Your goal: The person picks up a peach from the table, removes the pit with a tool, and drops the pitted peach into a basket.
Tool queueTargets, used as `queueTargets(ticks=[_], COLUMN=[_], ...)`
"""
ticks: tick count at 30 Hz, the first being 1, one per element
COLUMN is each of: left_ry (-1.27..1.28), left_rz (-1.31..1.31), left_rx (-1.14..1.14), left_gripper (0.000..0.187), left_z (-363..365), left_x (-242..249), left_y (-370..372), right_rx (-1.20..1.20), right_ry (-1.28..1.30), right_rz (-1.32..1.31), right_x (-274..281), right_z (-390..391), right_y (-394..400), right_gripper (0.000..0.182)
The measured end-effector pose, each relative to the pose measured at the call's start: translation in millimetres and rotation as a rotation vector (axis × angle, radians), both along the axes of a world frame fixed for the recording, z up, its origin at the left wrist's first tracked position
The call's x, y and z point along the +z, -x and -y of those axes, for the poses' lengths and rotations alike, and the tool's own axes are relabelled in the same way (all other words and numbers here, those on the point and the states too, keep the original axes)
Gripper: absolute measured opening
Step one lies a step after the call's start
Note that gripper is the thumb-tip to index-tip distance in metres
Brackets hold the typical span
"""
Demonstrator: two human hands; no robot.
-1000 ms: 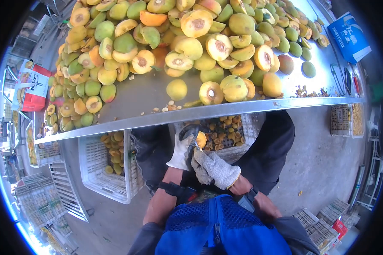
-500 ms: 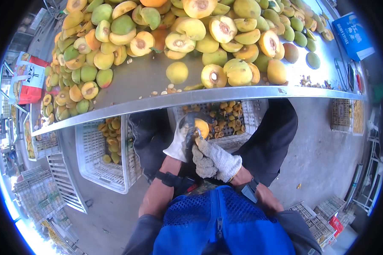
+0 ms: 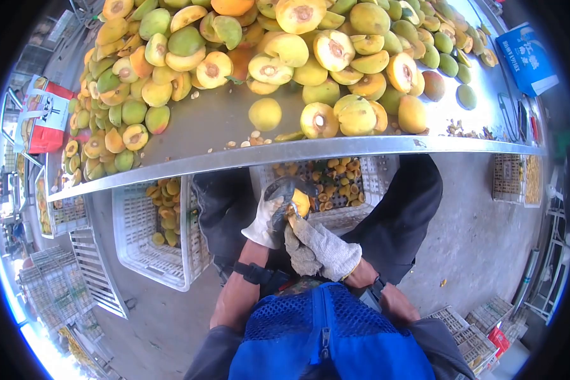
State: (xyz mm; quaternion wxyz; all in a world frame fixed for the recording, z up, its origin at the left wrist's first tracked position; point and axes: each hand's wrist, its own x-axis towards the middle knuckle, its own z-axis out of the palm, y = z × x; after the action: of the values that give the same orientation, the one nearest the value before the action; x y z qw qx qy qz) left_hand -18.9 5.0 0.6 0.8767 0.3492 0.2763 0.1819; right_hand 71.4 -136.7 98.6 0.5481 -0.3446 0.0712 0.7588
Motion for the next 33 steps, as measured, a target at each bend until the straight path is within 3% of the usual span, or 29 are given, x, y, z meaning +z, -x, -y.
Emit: queueTargets(ticks=[1, 5, 7, 8, 11, 12, 15, 16, 18, 21, 22, 23, 25, 28, 29, 30, 31, 32, 33], left_ry=[0.063, 0.207, 0.098, 0.087, 0.16, 0.105, 0.289, 0.044, 0.154, 0.406, 0.429, 0.448, 0.281, -0.267, -0.338, -0.35, -0.933, -1.354, -1.386], left_rz=[-0.002, 0.048, -0.131, -0.131, 0.035, -0.004, -0.078, -0.14, 0.016, -0.044, 0.014, 0.074, -0.077, -0.29, -0.312, -0.512, -0.739, -0.933, -0.956], left_rx=[0.009, -0.055, 0.0, 0.02, 0.077, 0.054, 0.125, 0.085, 0.23, 0.269, 0.263, 0.254, 0.329, 0.295, 0.349, 0.905, 0.566, 0.37, 0.378], left_gripper=[0.042, 0.038, 0.035, 0.034, 0.031, 0.037, 0.044, 0.048, 0.057, 0.077, 0.072, 0.067, 0.064, 0.07, 0.06, 0.033, 0.029, 0.041, 0.041], left_z=[2.0, 0.2, 7.7, 9.3, 15.5, 16.0, 22.6, 23.2, 22.6, 4.2, 1.9, 1.0, -8.4, -33.9, -43.1, -43.5, -57.9, -76.7, -76.9], left_x=[2.0, -20.1, -5.7, -3.2, -0.6, 4.9, 14.2, 37.0, 58.2, 48.3, 45.3, 44.8, 57.4, 101.9, 122.0, 108.2, 130.7, 159.0, 183.5], left_y=[0.8, 10.9, 8.2, 5.2, 4.2, 3.8, -8.1, -16.1, -20.3, -14.5, -8.7, -1.8, 7.3, 54.7, 74.6, 96.6, 121.9, 126.9, 116.7], right_rx=[-0.011, 0.024, 0.061, 0.012, -0.07, -0.057, -0.049, -0.057, -0.082, -0.27, -0.301, -0.423, -0.399, -0.248, -0.245, -0.241, -0.24, -0.241, -0.242], right_ry=[0.001, -0.053, -0.055, -0.073, -0.027, -0.034, -0.106, -0.154, -0.258, 0.02, -0.007, 0.156, 0.312, 0.248, 0.235, 0.23, 0.211, 0.249, 0.293], right_rz=[-0.106, 0.262, 0.508, 0.201, -0.095, -0.11, -0.156, -0.177, -0.253, -0.011, -0.199, -0.13, 0.089, 0.378, 0.429, 0.476, 0.532, 0.526, 0.515], right_x=[-0.6, -1.6, 7.4, -6.2, -2.6, -4.6, -12.2, -13.3, -9.6, 1.6, -15.2, -30.9, -37.8, -40.8, -45.9, -53.1, -57.2, -51.5, -41.9], right_z=[-0.1, -1.8, -5.8, -4.1, -7.1, -5.8, -0.9, 1.8, 7.1, 3.7, 4.2, -0.1, -1.6, 3.3, 4.3, 6.8, 4.4, -1.4, -1.8], right_y=[1.3, 7.4, 6.1, 7.0, 7.9, 7.4, 0.1, -3.4, -11.5, -15.1, -23.3, -23.3, -23.8, -17.4, -15.8, -12.1, -12.4, -15.0, -12.8], right_gripper=[0.034, 0.034, 0.035, 0.039, 0.039, 0.039, 0.039, 0.039, 0.041, 0.045, 0.044, 0.042, 0.04, 0.039, 0.039, 0.039, 0.039, 0.039, 0.039])
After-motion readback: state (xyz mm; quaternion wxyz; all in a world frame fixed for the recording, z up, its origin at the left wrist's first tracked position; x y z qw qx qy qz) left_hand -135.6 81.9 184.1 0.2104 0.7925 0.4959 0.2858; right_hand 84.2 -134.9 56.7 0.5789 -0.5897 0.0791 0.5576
